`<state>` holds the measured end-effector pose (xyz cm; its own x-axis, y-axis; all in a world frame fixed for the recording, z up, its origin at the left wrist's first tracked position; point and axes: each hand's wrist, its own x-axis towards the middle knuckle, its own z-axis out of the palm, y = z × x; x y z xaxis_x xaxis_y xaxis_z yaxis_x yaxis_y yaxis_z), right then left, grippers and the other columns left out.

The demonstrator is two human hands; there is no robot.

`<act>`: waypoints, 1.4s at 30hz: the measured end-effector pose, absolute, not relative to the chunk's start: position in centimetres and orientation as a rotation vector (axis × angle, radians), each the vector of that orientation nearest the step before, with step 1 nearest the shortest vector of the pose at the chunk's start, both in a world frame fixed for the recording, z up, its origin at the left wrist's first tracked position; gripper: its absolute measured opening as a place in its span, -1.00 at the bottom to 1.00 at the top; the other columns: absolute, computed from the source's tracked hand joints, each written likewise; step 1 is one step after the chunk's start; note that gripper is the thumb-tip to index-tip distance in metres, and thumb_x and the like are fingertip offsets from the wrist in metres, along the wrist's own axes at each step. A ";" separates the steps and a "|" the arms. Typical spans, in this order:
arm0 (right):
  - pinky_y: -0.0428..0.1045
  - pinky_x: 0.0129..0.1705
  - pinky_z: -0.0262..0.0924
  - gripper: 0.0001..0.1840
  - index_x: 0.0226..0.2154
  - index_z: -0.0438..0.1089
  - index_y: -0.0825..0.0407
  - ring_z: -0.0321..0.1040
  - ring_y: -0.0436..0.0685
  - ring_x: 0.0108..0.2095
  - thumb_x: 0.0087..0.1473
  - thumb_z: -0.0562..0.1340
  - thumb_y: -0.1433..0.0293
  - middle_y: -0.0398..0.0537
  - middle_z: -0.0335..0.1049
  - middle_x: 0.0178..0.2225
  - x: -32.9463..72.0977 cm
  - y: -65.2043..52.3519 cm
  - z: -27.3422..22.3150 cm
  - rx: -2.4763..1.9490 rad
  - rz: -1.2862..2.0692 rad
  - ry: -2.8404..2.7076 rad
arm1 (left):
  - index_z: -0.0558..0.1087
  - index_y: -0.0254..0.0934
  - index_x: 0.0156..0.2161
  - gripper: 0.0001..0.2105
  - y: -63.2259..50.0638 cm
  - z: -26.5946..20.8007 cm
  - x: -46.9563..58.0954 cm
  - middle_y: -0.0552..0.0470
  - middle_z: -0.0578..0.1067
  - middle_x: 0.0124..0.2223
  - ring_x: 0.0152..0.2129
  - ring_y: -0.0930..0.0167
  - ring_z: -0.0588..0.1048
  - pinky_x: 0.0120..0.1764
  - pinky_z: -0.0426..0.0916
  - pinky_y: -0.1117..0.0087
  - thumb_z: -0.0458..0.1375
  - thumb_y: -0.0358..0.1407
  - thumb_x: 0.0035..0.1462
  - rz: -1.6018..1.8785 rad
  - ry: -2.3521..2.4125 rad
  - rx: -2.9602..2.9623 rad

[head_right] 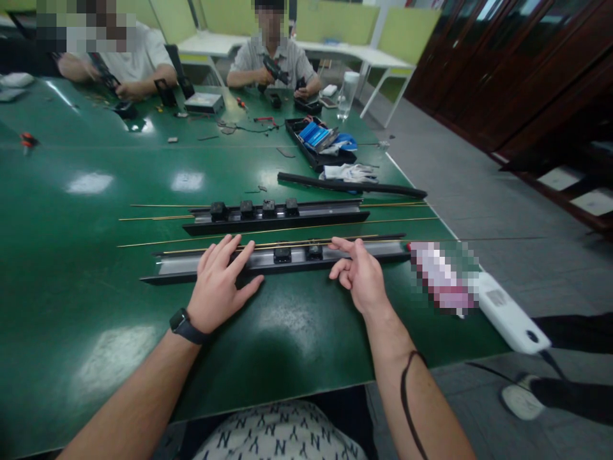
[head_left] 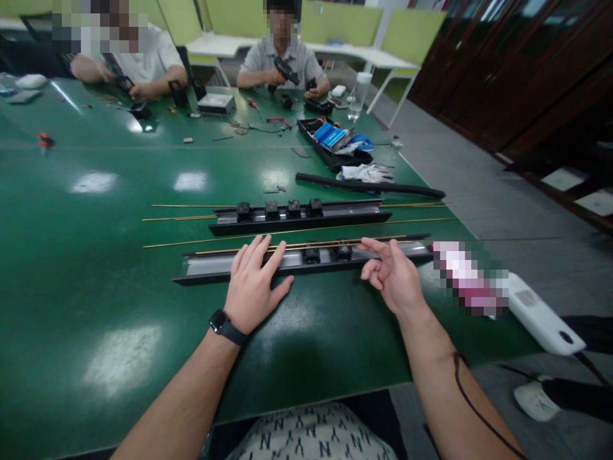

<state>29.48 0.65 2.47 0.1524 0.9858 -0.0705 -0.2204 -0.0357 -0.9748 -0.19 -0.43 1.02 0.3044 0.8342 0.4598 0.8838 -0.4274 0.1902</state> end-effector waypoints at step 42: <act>-0.15 -0.76 -0.19 -0.41 -0.07 0.57 0.03 0.39 -0.06 -0.58 0.27 0.16 -0.10 0.14 0.54 -0.01 29.8 0.8 2.5 -1.185 1.212 -0.877 | 0.28 -0.17 0.39 -0.40 -0.5 1.0 -0.1 -0.22 0.27 0.43 0.41 0.09 0.18 0.41 0.03 -0.04 0.19 -0.11 0.29 -0.772 -1.633 -2.449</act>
<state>29.84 0.79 2.51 0.1819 0.9791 -0.0913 -0.2190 -0.0502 -0.9744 -0.14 -0.46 0.95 0.2974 0.8366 0.4600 0.8864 -0.4210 0.1925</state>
